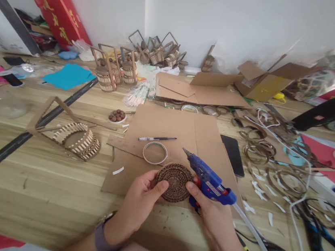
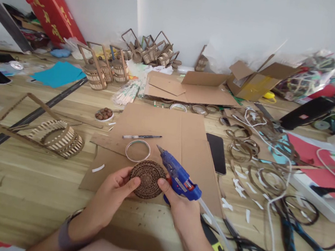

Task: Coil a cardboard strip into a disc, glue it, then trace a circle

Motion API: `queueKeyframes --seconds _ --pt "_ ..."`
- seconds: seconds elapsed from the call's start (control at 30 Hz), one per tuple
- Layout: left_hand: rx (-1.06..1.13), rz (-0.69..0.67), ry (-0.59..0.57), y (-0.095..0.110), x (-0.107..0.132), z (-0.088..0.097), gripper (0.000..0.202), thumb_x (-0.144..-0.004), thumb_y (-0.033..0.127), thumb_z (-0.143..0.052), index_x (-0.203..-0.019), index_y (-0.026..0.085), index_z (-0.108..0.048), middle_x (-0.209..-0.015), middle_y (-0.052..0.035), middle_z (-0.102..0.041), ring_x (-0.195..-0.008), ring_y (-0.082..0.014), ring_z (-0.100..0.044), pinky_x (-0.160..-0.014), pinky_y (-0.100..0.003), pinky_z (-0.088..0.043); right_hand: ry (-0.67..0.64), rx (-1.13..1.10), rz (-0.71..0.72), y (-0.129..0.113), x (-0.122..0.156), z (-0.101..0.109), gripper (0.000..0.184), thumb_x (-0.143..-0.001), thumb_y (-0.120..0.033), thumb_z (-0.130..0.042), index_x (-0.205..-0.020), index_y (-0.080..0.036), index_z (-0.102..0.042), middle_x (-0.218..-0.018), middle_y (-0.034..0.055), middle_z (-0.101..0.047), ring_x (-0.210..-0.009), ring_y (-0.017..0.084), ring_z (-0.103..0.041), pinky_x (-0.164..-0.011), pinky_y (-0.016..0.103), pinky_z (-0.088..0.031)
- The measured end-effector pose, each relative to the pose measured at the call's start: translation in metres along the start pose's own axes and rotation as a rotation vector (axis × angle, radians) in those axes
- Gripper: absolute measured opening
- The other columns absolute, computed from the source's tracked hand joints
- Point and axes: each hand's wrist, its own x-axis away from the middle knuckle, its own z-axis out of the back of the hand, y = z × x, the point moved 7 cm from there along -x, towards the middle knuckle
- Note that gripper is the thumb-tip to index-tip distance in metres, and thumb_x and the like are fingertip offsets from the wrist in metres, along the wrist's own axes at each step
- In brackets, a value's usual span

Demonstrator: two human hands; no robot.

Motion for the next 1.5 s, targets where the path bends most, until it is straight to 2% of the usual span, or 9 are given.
queueKeyframes --seconds 0.23,0.5,0.67,0.8,1.0,1.1,1.2,1.33,1.5 --pt "0.071 0.060 0.046 -0.003 -0.001 0.002 0.044 -0.071 0.050 -0.079 -0.096 0.015 -0.070 -0.096 -0.0085 -0.075 -0.089 -0.0237 -0.068 -0.083 -0.036 -0.053 0.045 -0.067 -0.036 -0.005 0.006 -0.006 0.035 -0.052 -0.041 -0.087 -0.076 -0.020 -0.073 -0.077 0.0034 -0.071 -0.072 0.019 -0.063 -0.070 0.034 -0.051" --pt "0.163 0.135 0.039 -0.006 0.000 0.001 0.049 -0.067 0.050 -0.081 -0.098 0.013 -0.070 -0.101 -0.0115 -0.074 -0.090 -0.0260 -0.070 -0.078 -0.037 -0.055 -0.044 -0.139 -0.078 -0.004 0.006 -0.013 0.039 -0.054 -0.046 -0.087 -0.075 -0.018 -0.070 -0.057 -0.0018 -0.060 -0.051 0.011 -0.049 -0.048 0.025 -0.038" --pt "0.084 0.153 0.053 -0.008 0.001 0.013 0.048 -0.067 0.049 -0.080 -0.097 0.013 -0.070 -0.098 -0.0106 -0.075 -0.088 -0.0248 -0.069 -0.079 -0.036 -0.054 -0.174 -0.117 -0.064 -0.012 -0.003 -0.017 0.042 -0.060 -0.051 -0.084 -0.075 -0.015 -0.069 -0.056 0.0002 -0.061 -0.048 0.009 -0.048 -0.046 0.023 -0.035" --pt "-0.119 0.130 0.046 -0.005 0.006 0.028 0.040 -0.072 0.048 -0.074 -0.092 0.014 -0.071 -0.091 -0.0076 -0.075 -0.083 -0.0224 -0.066 -0.076 -0.032 -0.050 -0.193 -0.084 -0.082 -0.024 -0.012 -0.001 0.043 -0.057 -0.051 -0.087 -0.076 -0.016 -0.070 -0.065 0.0028 -0.066 -0.054 0.010 -0.051 -0.050 0.022 -0.039" --pt "-0.122 0.330 -0.104 -0.020 0.031 0.041 0.040 -0.066 0.049 -0.081 -0.086 0.014 -0.073 -0.087 -0.0068 -0.076 -0.087 -0.0231 -0.067 -0.079 -0.031 -0.049 -0.342 -0.206 -0.370 -0.033 -0.003 0.032 0.039 -0.052 -0.047 -0.091 -0.072 -0.019 -0.072 -0.059 -0.0005 -0.063 -0.050 0.009 -0.049 -0.068 0.030 -0.053" --pt "0.090 0.420 -0.072 -0.028 0.038 0.045 0.045 -0.063 0.049 -0.085 -0.092 0.016 -0.073 -0.097 -0.0083 -0.076 -0.094 -0.0248 -0.069 -0.082 -0.032 -0.051 -0.367 -0.282 -0.515 -0.023 0.012 0.038 0.035 -0.053 -0.042 -0.091 -0.073 -0.019 -0.073 -0.072 0.0012 -0.068 -0.050 0.007 -0.047 -0.079 0.040 -0.055" --pt "0.201 0.425 -0.005 -0.030 0.039 0.048 0.046 -0.063 0.046 -0.086 -0.096 0.016 -0.073 -0.104 -0.0098 -0.075 -0.104 -0.0271 -0.068 -0.087 -0.034 -0.052 -0.394 -0.284 -0.569 -0.006 0.026 0.032 0.035 -0.056 -0.042 -0.090 -0.073 -0.017 -0.074 -0.074 0.0033 -0.069 -0.057 0.010 -0.053 -0.081 0.037 -0.055" --pt "0.258 0.416 0.006 -0.032 0.036 0.049 0.044 -0.067 0.043 -0.085 -0.099 0.015 -0.073 -0.109 -0.0112 -0.074 -0.112 -0.0288 -0.065 -0.095 -0.037 -0.050 -0.283 -0.272 -0.507 0.010 0.027 0.030 0.037 -0.057 -0.044 -0.090 -0.076 -0.016 -0.074 -0.075 0.0046 -0.070 -0.068 0.012 -0.061 -0.069 0.022 -0.052" --pt "0.287 0.383 0.001 -0.032 0.029 0.049 0.043 -0.067 0.043 -0.085 -0.098 0.015 -0.072 -0.110 -0.0118 -0.074 -0.115 -0.0309 -0.063 -0.098 -0.039 -0.049 -0.169 -0.327 -0.492 0.014 0.021 0.035 0.039 -0.051 -0.044 -0.092 -0.073 -0.017 -0.073 -0.075 0.0025 -0.071 -0.071 0.014 -0.064 -0.077 0.025 -0.054"
